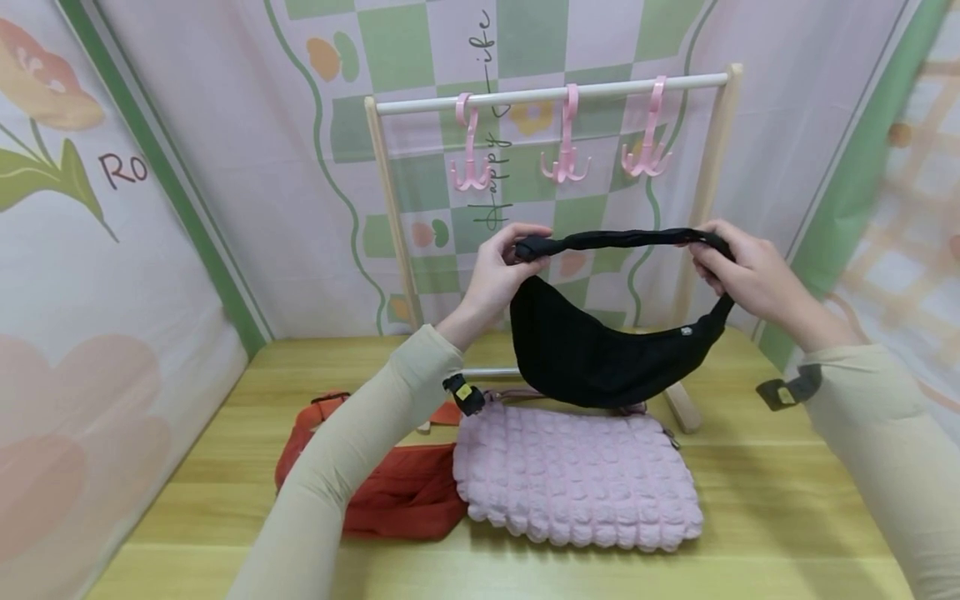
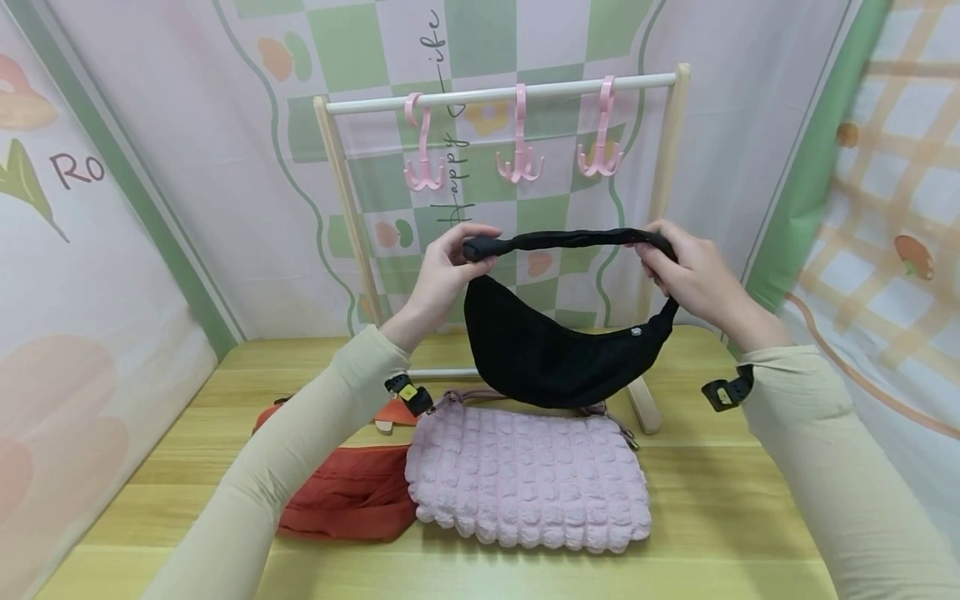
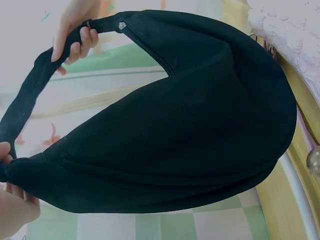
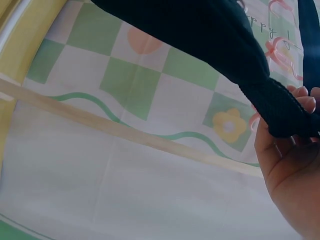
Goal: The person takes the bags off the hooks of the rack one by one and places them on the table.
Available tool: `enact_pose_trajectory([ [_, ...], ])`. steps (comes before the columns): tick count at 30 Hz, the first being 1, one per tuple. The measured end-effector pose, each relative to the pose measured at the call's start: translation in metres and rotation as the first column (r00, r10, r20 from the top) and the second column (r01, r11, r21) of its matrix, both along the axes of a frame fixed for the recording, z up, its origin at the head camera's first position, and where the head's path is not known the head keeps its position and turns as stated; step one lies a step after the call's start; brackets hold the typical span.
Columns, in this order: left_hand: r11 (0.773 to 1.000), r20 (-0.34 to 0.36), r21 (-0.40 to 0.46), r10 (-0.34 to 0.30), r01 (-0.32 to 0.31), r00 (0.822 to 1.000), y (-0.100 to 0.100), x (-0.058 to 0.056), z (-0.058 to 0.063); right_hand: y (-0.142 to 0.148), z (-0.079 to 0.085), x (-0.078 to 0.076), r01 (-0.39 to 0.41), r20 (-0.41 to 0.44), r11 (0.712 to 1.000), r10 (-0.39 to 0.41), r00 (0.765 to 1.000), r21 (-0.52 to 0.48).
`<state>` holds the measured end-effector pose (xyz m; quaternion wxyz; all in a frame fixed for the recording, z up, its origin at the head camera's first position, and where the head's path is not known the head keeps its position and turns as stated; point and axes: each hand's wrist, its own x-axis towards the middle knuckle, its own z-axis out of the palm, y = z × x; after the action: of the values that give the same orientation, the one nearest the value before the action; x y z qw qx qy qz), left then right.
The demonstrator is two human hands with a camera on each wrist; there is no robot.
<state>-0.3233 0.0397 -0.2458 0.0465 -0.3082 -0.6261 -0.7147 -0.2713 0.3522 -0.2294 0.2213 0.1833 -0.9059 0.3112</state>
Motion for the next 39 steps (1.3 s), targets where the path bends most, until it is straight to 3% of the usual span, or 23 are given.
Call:
enact_pose_trajectory([
  [17,0.993,0.033,0.066,0.097,-0.099,0.995,-0.002,-0.002,-0.002,-0.001,-0.002,0.004,0.06,0.027,0.996,-0.059,0.998,-0.062],
  [24,0.983,0.016,0.029,0.18,-0.181,0.983,-0.007,0.014,0.008,0.0,-0.004,0.004,0.082,0.045,0.994,-0.079,0.996,-0.065],
  [26,0.98,-0.001,0.01,0.2,-0.2,0.98,-0.007,0.017,0.01,0.001,-0.004,0.004,0.087,0.045,0.994,-0.084,0.995,-0.065],
  [29,0.973,-0.047,-0.029,0.226,-0.228,0.973,-0.007,0.013,0.006,0.001,-0.004,0.005,0.092,0.05,0.993,-0.089,0.995,-0.072],
  [33,0.951,-0.147,-0.111,0.273,-0.29,0.951,-0.006,0.003,-0.002,0.002,-0.005,0.006,0.096,0.055,0.991,-0.091,0.994,-0.092],
  [39,0.916,-0.257,-0.183,0.305,-0.357,0.917,-0.007,0.004,-0.004,0.004,-0.004,0.008,0.109,0.066,0.989,-0.102,0.993,-0.104],
])
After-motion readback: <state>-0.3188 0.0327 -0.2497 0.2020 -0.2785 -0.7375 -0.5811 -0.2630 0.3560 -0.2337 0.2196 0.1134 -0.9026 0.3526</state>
